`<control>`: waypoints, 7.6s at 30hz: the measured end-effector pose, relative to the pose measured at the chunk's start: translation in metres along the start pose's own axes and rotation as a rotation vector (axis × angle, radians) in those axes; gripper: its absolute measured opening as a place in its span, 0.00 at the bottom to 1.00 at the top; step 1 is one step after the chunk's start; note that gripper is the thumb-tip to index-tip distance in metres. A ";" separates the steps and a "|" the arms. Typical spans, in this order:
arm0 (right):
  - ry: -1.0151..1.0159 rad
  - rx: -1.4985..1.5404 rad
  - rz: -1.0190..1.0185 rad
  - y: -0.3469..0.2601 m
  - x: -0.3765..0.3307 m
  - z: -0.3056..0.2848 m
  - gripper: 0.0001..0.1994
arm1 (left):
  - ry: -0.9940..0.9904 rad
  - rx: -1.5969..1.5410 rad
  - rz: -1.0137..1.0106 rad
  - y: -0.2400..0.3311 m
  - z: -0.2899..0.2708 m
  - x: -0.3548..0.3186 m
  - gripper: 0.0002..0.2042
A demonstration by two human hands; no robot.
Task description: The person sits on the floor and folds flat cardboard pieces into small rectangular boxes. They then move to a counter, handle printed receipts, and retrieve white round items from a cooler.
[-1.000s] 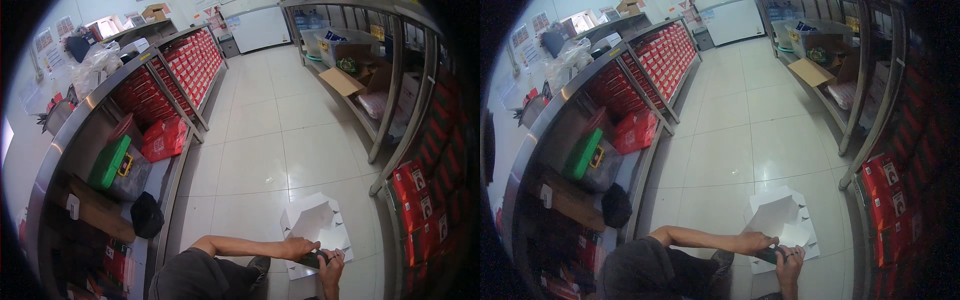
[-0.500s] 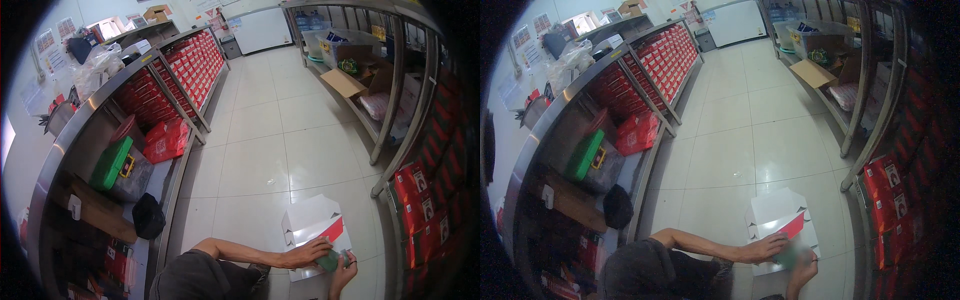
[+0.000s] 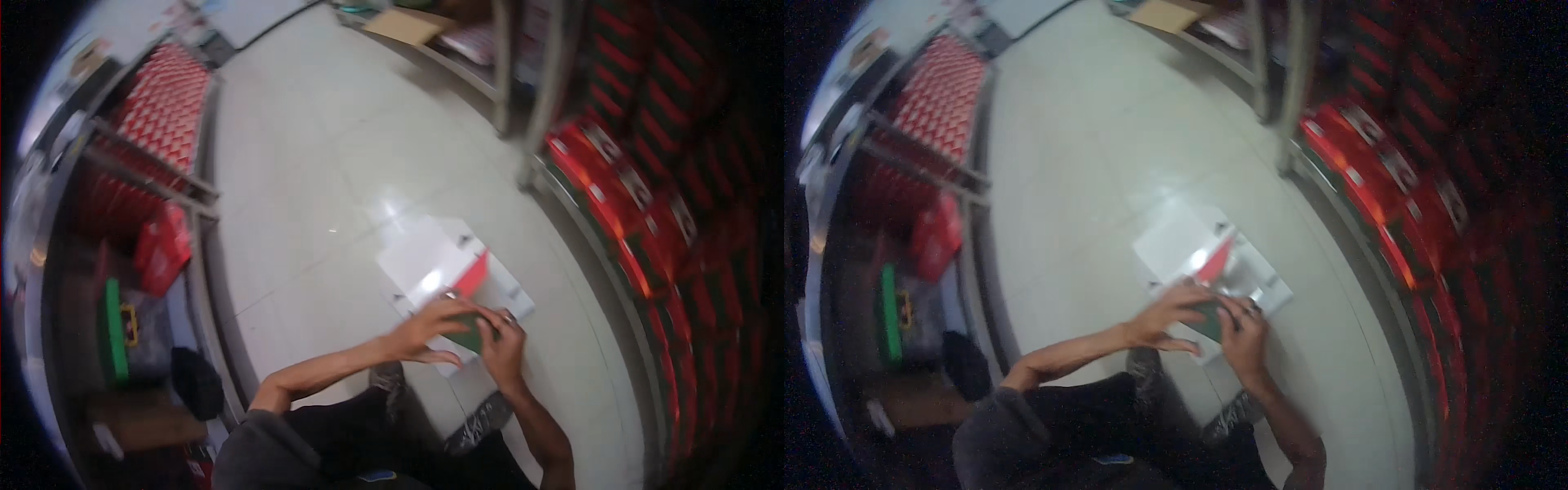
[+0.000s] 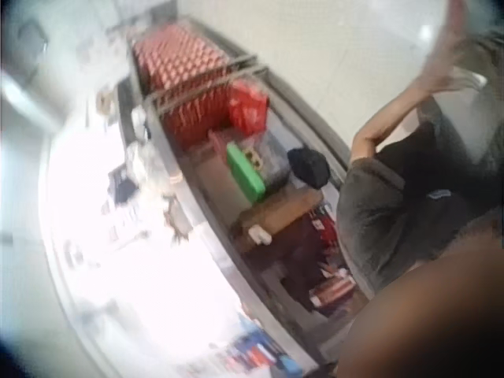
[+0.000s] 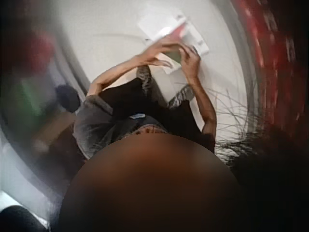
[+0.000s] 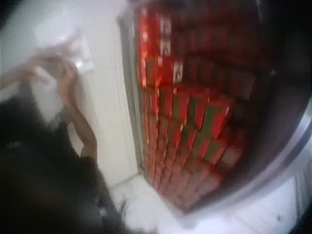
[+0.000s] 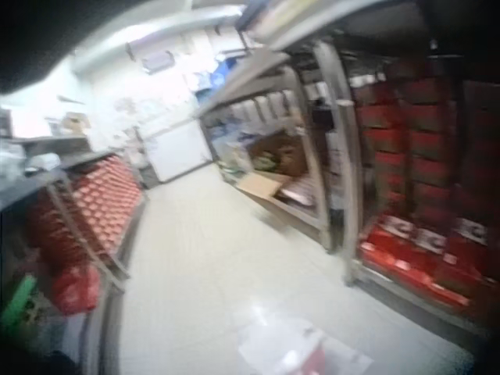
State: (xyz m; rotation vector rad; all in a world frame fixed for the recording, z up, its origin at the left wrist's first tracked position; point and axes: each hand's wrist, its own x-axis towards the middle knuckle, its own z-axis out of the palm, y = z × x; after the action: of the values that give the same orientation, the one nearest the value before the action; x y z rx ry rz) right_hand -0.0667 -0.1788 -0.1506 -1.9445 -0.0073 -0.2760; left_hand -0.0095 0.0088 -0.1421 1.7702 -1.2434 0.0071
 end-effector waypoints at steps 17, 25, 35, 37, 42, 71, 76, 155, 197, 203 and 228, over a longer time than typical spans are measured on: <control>-0.110 -0.005 -0.245 -0.014 -0.051 0.029 0.14 | 0.013 -0.427 -0.730 -0.019 -0.006 0.005 0.23; -0.236 -0.097 -0.373 -0.020 -0.040 0.018 0.23 | -0.050 -0.561 -0.777 -0.016 -0.003 0.008 0.36; -0.312 -0.126 -0.438 -0.030 -0.019 0.005 0.25 | -0.099 -0.719 -0.719 -0.006 -0.014 -0.004 0.37; -0.302 -0.013 -0.394 -0.027 -0.019 0.002 0.20 | -0.077 -0.634 -0.738 0.000 -0.013 0.001 0.32; -0.009 0.085 -0.189 -0.023 -0.019 -0.001 0.06 | 0.094 -0.481 -0.956 0.005 -0.006 0.006 0.15; -0.240 -0.222 0.295 0.097 0.010 -0.040 0.24 | -0.263 -0.097 -0.704 -0.054 -0.019 -0.022 0.25; -0.307 -0.292 0.356 0.087 0.002 -0.028 0.26 | -0.268 -0.114 -0.809 -0.074 0.000 -0.063 0.25; 0.324 1.269 0.637 0.014 0.114 -0.098 0.26 | 0.511 -0.442 -0.624 -0.008 -0.106 -0.006 0.28; -0.680 -0.186 0.847 -0.448 0.328 -0.002 0.16 | 1.170 -0.018 -1.296 0.367 -0.566 0.039 0.15; -0.654 -0.183 0.919 -0.434 0.398 0.056 0.15 | 1.463 -0.068 -1.032 0.282 -0.756 0.086 0.16; -0.897 -0.234 0.719 -0.509 0.792 0.498 0.12 | 2.352 1.105 -1.501 0.122 -1.344 -0.280 0.29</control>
State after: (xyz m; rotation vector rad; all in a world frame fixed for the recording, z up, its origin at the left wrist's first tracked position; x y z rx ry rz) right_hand 0.7294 0.3729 0.2927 -2.0085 0.1375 1.1058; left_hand 0.3995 1.1241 0.5561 1.3504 1.9735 1.4720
